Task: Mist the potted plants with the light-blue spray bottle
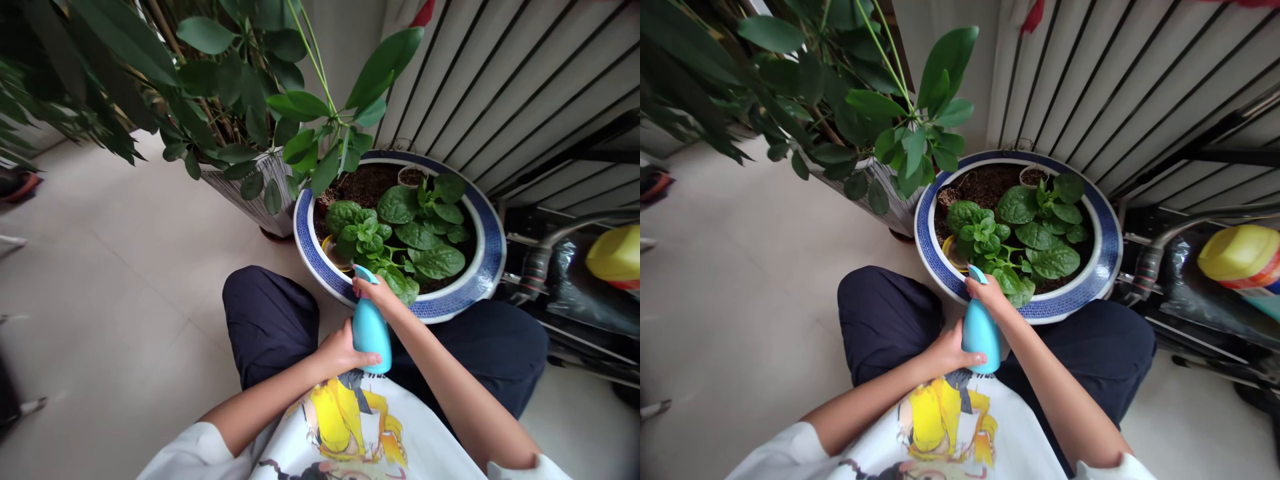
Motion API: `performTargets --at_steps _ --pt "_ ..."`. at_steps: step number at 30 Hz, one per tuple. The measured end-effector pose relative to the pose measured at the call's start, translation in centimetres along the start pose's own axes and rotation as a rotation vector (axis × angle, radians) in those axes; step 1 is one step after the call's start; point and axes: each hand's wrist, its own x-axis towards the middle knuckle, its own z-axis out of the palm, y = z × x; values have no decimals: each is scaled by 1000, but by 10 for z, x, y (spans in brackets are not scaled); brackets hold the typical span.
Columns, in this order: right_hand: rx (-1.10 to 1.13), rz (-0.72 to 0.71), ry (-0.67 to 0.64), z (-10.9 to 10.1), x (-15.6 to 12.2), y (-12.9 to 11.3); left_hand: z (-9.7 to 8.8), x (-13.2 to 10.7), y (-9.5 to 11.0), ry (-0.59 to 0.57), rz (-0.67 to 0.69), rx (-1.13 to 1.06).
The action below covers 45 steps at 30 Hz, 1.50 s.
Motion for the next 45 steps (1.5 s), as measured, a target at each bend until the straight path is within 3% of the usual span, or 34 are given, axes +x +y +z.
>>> performTargets --at_steps 4,9,14,19,24,27,30,34,37,40,42,45 --pt "13 -4 8 -6 -9 1 5 -2 7 -35 -24 56" --pt "6 -103 -70 -16 -25 -20 6 -1 17 -44 -4 135" --pt "-4 -78 -39 -26 -31 -33 7 0 21 -25 41 34" --pt "83 -77 -79 -32 -41 -30 13 3 7 -9 73 -115" --pt "133 -152 -115 -37 -61 -25 19 1 -3 -130 136 -341" --pt "78 -119 -96 -38 -70 -22 24 0 -1 -218 157 -340" --pt "-65 -76 -27 -38 -74 -24 31 2 6 -165 197 -229" --pt "-59 -228 -6 -50 -82 -26 35 10 13 -92 249 -183" --pt "-22 -292 47 -64 -97 -10 33 18 17 -56 241 -204" --pt "-16 -260 47 -66 -116 25 29 23 23 24 199 -247" --pt "-21 -266 60 -59 -126 50 27 23 30 54 142 -141" --pt "-54 -257 259 -46 -136 75 26 23 44 105 117 129"
